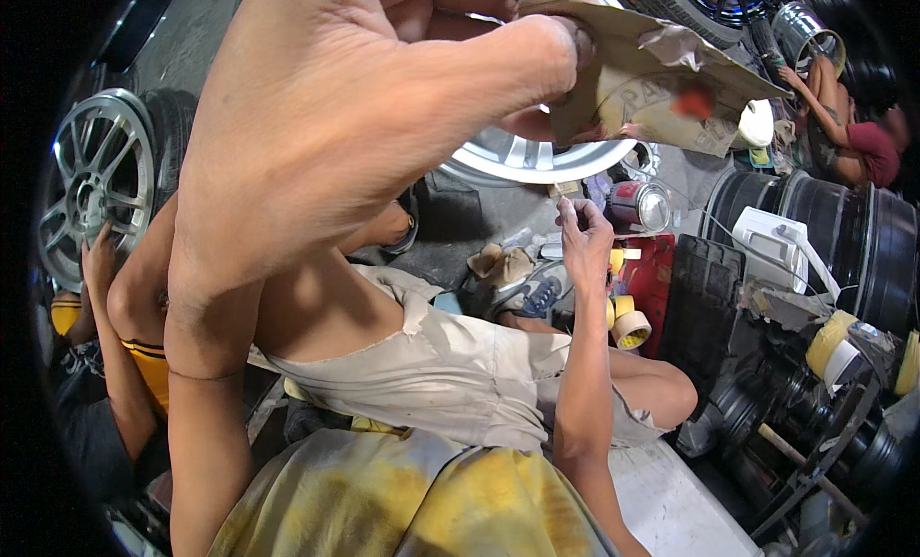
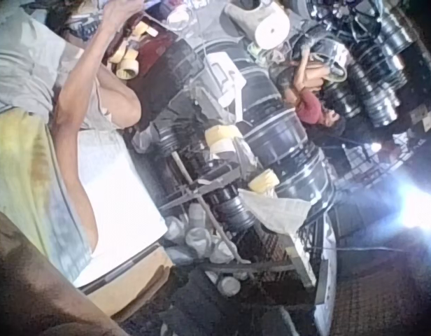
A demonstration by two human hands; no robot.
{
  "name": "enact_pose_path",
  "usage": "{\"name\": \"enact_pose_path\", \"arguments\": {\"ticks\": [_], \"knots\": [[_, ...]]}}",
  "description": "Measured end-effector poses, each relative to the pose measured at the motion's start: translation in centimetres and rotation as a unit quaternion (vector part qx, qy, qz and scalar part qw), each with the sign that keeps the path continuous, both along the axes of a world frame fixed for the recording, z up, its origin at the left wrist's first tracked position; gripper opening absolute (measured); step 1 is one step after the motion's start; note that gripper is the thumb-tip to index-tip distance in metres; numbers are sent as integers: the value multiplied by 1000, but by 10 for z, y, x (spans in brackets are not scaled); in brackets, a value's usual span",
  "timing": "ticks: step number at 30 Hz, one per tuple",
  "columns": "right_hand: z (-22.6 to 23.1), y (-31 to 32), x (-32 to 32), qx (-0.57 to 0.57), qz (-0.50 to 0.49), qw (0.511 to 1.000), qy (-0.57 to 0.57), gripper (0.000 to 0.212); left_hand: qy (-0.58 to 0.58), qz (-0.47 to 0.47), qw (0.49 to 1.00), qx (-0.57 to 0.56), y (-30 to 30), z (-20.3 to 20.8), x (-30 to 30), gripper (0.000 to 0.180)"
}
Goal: The person sits on the floor in a workshop and cleans a silver car rim. They use a small piece of cardboard to wipe the surface, then switch to a white cloth to wipe the spokes and center hub. The person also uses a spray bottle to apply liquid to the rim during the process.
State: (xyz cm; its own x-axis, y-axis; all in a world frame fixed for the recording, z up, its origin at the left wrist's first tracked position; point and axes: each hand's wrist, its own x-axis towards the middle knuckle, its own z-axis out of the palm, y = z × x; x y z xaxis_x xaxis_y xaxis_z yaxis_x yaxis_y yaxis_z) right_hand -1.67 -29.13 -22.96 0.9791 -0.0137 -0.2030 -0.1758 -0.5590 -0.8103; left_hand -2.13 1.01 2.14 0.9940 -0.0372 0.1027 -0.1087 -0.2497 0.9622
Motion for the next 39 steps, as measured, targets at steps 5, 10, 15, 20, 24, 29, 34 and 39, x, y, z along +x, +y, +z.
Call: {"name": "enact_pose_path", "arguments": {"ticks": [5, 10, 15, 20, 24, 29, 34, 39], "knots": [[-6, -8, 5, 18, -7, 1000, 0, 26, 1, 2, 1000, -2, -1, 2, 0, 31], [-12, -3, 2, 19, -1, 1000, -23, 25, 0, 1, 1000, -2, -1, 5, -2, 32], [-12, 2, -3, 26, -9, 1000, -3, 25, 3, -3, 1000, -9, -4, 7, -2, 33], [-14, 23, -11, 60, 19, 998, 11, 26, 15, -8, 1000, -17, -7, 15, 0, 34], [-15, 15, -12, 77, 1, 997, 31, 24, 19, -14, 999, -36, -11, 19, 6, 35], [-28, -2, -12, 117, -83, 990, 8, 27, -7, 6, 999, -51, -1, 5, 9, 26], [-70, 4, -16, 257, -156, 954, 1, 22, -73, 18, 996, -39, 0, -10, 17, 18], [-77, 33, -27, 272, -110, 956, -25, 20, -62, 11, 997, -45, 4, -16, 20, 16]]}}
